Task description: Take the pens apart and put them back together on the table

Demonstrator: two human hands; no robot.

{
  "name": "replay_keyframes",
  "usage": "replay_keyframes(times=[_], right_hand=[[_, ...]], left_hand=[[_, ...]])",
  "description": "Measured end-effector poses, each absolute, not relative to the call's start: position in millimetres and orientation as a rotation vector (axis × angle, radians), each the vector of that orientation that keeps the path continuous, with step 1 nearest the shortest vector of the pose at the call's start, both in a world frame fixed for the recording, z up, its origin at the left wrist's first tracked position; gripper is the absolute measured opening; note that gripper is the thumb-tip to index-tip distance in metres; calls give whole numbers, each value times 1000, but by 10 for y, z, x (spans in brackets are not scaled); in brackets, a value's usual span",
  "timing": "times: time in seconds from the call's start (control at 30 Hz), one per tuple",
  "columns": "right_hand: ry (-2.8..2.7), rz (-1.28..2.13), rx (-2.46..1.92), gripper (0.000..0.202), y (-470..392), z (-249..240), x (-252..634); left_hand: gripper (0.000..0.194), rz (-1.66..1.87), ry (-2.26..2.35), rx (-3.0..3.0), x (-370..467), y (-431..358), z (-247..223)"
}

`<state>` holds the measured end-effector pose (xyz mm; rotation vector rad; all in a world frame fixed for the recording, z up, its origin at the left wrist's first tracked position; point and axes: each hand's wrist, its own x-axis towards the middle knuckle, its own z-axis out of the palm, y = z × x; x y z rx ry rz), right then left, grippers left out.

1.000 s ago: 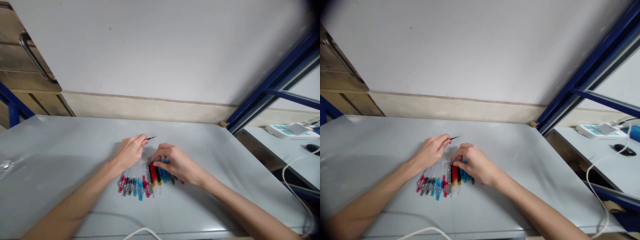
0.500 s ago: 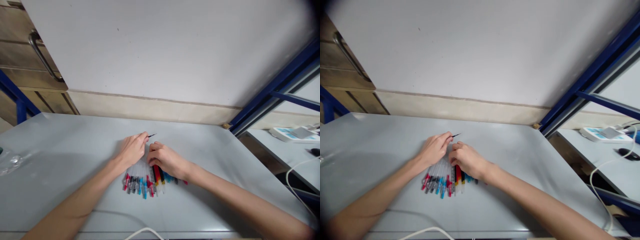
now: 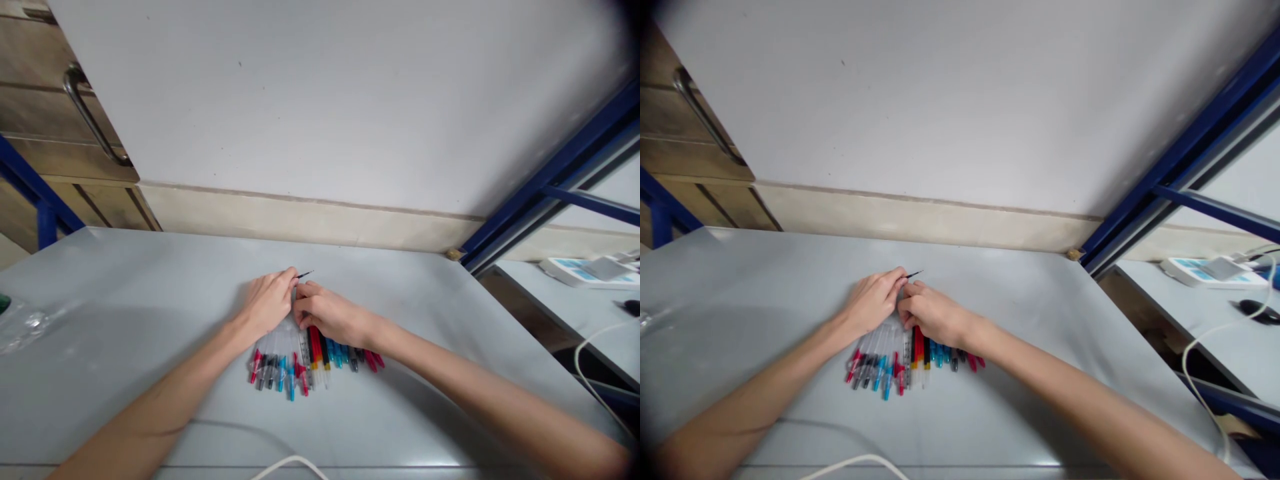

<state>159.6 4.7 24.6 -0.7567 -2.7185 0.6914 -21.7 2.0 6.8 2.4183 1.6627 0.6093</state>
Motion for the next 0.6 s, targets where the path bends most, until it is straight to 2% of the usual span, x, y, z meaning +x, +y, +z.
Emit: replay_keyframes(times=[0.13,0.33,0.6], right_hand=[[-2596,658,-789,22,79,335,1712],[-1983,725,-1149,12,73,268,2032],[-1768,894,-1205,21,73,18,2111]], left_hand=[[22,654,1605,2418,-228,26,52],[25,719,1490,2426,-218,38,9],[28,649,1348,2487,-181,4,44]])
